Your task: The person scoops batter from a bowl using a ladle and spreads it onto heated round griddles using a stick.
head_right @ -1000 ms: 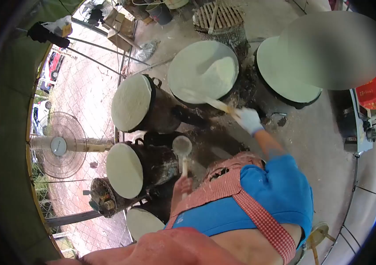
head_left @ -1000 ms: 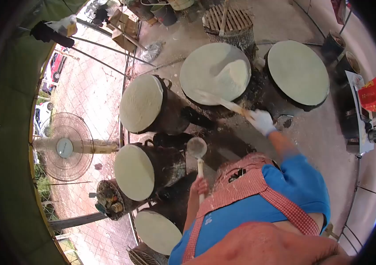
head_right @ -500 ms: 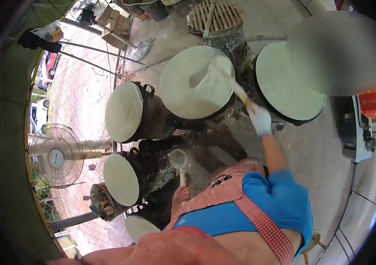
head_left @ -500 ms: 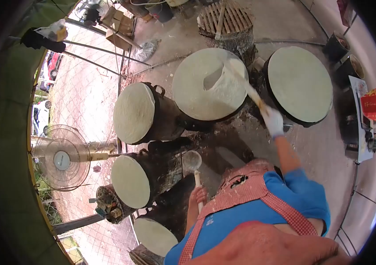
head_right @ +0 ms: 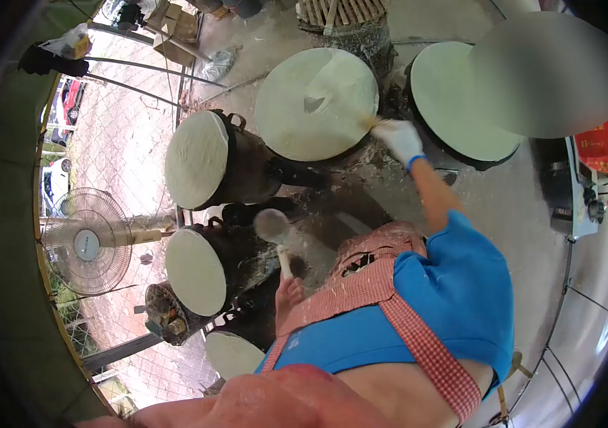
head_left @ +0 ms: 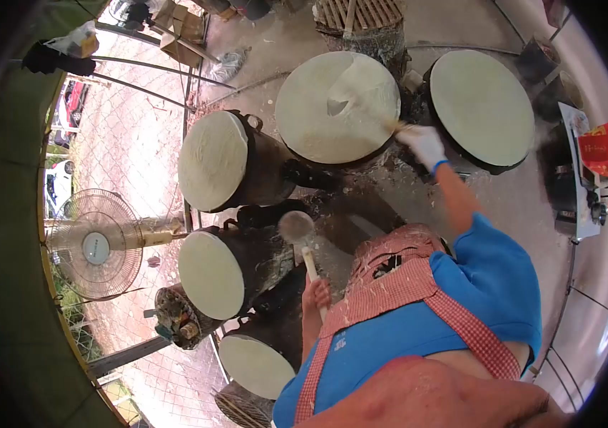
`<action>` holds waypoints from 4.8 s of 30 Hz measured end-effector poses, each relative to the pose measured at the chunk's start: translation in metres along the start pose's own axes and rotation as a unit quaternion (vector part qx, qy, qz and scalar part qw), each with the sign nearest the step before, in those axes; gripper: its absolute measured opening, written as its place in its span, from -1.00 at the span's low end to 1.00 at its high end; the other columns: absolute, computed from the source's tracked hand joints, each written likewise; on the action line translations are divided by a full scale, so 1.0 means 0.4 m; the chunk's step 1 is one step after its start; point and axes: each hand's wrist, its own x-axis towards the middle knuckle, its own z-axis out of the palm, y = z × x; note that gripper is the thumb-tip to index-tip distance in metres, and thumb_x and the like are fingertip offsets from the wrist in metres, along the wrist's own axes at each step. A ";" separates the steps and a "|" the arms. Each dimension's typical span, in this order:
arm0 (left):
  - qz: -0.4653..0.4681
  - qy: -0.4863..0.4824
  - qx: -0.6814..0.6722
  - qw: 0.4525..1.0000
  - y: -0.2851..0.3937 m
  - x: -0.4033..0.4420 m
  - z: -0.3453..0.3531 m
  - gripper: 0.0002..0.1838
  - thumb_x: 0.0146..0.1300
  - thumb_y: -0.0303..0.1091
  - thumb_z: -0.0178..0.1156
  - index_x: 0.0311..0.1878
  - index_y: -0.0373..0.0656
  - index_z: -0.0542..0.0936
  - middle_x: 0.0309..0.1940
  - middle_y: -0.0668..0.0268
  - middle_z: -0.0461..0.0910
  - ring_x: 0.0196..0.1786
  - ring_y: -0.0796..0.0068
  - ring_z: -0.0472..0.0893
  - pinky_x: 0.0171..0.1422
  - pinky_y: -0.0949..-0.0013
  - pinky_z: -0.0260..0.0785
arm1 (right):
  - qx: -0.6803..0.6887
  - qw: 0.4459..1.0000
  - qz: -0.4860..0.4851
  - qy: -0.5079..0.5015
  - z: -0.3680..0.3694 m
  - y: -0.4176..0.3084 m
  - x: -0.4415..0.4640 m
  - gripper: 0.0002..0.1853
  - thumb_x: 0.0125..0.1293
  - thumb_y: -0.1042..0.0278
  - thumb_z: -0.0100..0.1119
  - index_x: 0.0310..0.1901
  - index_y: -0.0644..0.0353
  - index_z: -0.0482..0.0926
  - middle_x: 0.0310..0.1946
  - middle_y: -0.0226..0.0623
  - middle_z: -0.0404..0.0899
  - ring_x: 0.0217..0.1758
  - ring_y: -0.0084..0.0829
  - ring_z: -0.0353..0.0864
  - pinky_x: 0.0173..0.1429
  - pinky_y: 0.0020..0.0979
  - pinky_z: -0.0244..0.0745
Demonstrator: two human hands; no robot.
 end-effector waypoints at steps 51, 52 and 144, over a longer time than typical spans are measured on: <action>-0.129 -0.143 0.013 0.981 0.114 0.231 0.257 -0.82 0.27 -0.27 0.05 -0.13 0.16 0.28 -0.70 0.49 0.13 -0.80 0.77 0.10 -0.84 0.68 -0.06 | -0.336 0.867 -0.365 0.050 0.127 -0.033 -0.324 -0.51 0.04 0.37 0.30 0.08 0.09 0.48 -0.62 -0.24 0.44 -0.63 -0.23 0.44 -0.53 -0.27 0.32; -0.117 -0.149 -0.005 0.982 0.114 0.213 0.253 -0.82 0.27 -0.27 0.05 -0.13 0.16 0.28 -0.70 0.49 0.13 -0.80 0.77 0.10 -0.84 0.68 -0.06 | -0.336 0.862 -0.378 0.032 0.138 -0.045 -0.322 -0.51 0.04 0.37 0.30 0.08 0.09 0.48 -0.62 -0.24 0.44 -0.63 -0.23 0.44 -0.53 -0.27 0.32; 0.677 0.543 -0.411 0.280 -1.613 -0.877 -0.392 -0.62 0.28 -0.25 0.02 0.13 0.16 0.20 -0.73 0.54 0.18 -0.81 0.70 0.15 -0.83 0.58 -0.04 | 0.000 0.054 -0.248 -0.967 0.179 -0.051 -1.777 -0.65 0.12 0.18 0.26 -0.15 0.27 0.56 -0.56 -0.39 0.50 -0.52 -0.65 0.44 -0.43 -0.54 0.33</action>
